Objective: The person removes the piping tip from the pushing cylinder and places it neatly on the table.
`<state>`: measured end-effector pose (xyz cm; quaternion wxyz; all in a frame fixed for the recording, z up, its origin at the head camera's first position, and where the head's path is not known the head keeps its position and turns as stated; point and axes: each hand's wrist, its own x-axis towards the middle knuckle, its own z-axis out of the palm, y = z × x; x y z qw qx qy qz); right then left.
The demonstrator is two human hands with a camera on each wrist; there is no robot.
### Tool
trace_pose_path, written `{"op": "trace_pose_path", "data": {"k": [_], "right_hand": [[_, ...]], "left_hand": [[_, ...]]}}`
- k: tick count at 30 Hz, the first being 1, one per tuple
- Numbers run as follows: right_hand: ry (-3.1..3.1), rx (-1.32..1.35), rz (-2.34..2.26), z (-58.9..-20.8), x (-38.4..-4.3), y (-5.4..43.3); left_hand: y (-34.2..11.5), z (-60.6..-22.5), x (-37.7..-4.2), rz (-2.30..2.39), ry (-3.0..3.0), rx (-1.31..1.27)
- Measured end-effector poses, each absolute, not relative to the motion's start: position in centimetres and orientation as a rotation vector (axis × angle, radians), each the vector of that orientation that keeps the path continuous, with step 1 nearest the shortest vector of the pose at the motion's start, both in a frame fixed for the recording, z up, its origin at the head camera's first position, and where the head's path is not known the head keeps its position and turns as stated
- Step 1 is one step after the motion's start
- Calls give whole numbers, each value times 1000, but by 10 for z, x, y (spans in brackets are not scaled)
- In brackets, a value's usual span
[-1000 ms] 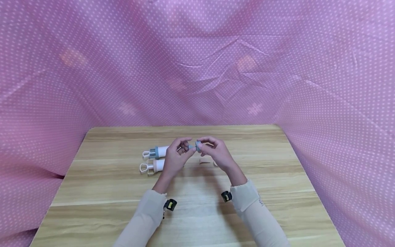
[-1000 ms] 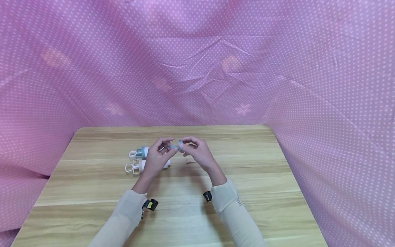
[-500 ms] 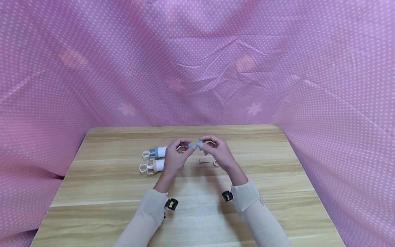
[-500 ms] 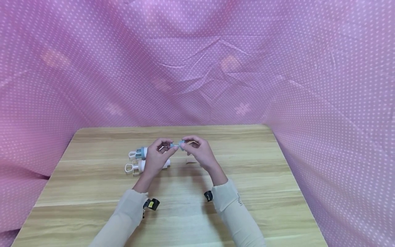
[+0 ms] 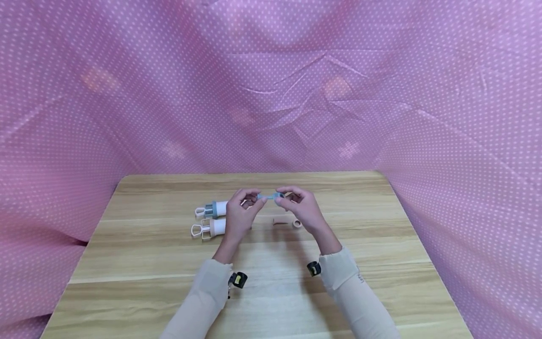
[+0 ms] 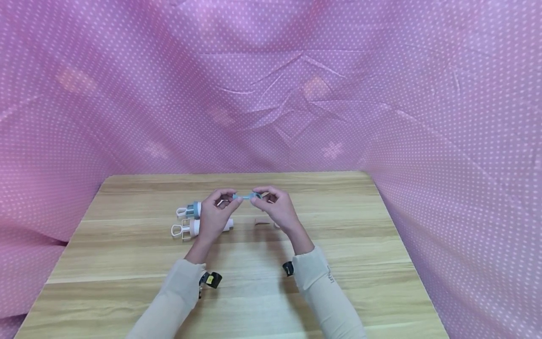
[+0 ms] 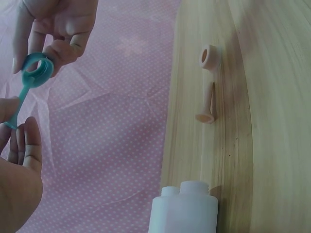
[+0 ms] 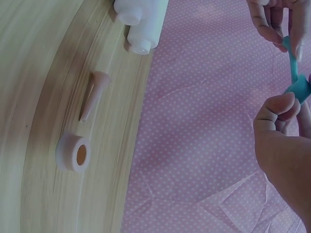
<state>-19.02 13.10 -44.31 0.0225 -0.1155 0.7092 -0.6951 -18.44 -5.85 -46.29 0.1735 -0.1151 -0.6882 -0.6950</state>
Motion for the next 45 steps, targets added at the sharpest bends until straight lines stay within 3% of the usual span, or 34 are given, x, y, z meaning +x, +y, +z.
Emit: {"op": "trace_pose_path", "data": {"k": [10, 22, 45], "right_hand": [[2398, -386, -2070, -448, -193, 140], [2526, -384, -1986, -453, -201, 151], [2640, -223, -1936, -487, -221, 177]], "left_hand": [[-58, -434, -168, -1950, -1968, -294], [-49, -479, -199, -1947, -1919, -189], [4, -514, -225, -1904, -2041, 129]]}}
